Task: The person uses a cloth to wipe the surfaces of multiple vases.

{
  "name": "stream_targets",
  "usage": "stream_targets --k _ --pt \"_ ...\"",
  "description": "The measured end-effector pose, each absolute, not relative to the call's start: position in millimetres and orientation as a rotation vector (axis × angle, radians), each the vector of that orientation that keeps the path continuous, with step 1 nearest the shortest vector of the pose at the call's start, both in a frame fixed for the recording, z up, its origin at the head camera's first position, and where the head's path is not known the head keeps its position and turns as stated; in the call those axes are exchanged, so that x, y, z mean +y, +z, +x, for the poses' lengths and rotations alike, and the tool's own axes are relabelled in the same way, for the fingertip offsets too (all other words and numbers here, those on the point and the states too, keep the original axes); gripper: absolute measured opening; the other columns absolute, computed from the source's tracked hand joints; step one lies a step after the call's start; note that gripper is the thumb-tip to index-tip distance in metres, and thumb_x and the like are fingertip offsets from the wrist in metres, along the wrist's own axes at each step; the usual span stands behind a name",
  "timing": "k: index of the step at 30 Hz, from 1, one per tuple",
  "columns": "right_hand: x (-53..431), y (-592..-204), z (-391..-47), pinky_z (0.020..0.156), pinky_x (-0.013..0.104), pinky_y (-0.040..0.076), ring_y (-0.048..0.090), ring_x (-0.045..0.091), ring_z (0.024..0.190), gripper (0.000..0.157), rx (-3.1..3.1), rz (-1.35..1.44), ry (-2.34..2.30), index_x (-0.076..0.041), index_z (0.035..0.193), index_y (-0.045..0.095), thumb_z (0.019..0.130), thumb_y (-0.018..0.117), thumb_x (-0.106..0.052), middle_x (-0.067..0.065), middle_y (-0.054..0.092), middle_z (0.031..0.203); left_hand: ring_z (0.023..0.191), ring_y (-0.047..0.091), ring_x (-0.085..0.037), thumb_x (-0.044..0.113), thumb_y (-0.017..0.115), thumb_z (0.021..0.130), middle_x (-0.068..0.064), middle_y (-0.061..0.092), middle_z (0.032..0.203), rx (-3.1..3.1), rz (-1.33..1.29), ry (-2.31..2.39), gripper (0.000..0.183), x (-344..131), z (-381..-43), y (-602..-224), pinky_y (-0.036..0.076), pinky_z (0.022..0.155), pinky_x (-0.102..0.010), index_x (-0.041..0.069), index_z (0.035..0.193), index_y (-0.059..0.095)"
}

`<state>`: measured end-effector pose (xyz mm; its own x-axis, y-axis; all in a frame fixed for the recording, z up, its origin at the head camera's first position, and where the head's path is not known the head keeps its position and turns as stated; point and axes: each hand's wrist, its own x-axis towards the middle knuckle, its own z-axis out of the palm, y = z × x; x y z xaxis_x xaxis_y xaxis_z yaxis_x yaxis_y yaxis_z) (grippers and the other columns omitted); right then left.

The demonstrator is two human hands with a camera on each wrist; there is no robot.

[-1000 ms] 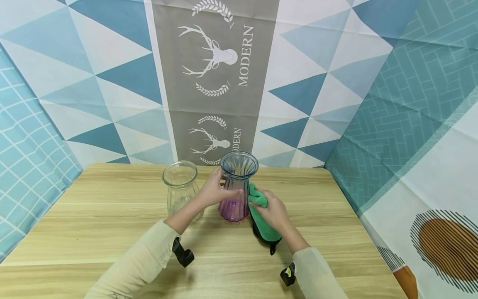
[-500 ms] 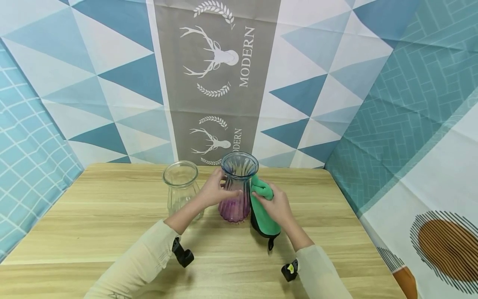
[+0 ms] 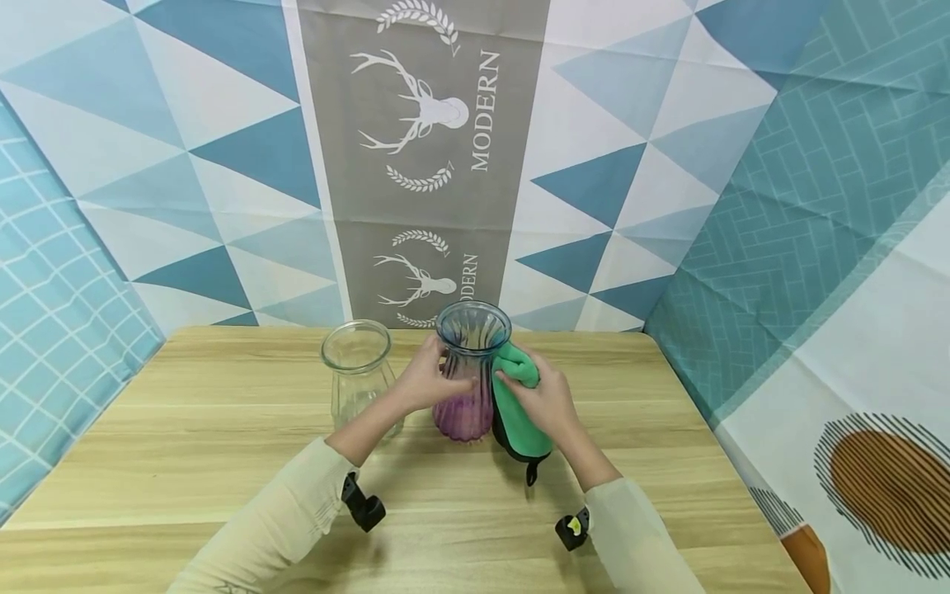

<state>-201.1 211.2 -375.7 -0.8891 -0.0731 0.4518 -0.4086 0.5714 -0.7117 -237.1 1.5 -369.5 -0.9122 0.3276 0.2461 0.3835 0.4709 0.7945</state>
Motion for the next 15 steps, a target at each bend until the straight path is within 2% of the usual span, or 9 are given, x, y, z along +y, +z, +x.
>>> stream_targets --k 5,10,15 --pt "209.7 -375.9 -202.7 0.085 0.045 0.054 0.060 0.030 0.111 0.049 -2.428 0.428 1.240 -0.009 0.128 0.056 0.083 0.072 -0.020 0.015 0.062 0.123 0.123 0.047 -0.027 0.041 0.082 0.067 -0.013 0.042 0.134 -2.604 -0.608 -1.540 0.089 3.1 -236.3 -370.8 0.043 0.101 -0.042 0.008 0.137 0.039" --pt "209.8 -377.6 -203.4 0.087 0.047 0.052 0.058 0.033 0.112 0.051 -2.429 0.482 1.177 -0.005 0.128 0.055 0.082 0.072 -0.017 0.018 0.061 0.123 0.113 0.051 -0.025 0.036 0.081 0.070 -0.012 0.047 0.124 -2.548 -0.608 -1.586 0.082 4.6 -237.2 -372.8 0.048 0.093 -0.039 0.007 0.134 0.039" --pt "210.5 -381.5 -204.5 0.086 0.048 0.052 0.059 0.035 0.112 0.052 -2.441 0.516 1.128 -0.004 0.129 0.055 0.081 0.073 -0.016 0.018 0.060 0.124 0.113 0.051 -0.025 0.034 0.081 0.071 -0.011 0.048 0.124 -2.542 -0.582 -1.611 0.082 4.8 -236.9 -373.1 0.048 0.093 -0.040 0.006 0.134 0.035"
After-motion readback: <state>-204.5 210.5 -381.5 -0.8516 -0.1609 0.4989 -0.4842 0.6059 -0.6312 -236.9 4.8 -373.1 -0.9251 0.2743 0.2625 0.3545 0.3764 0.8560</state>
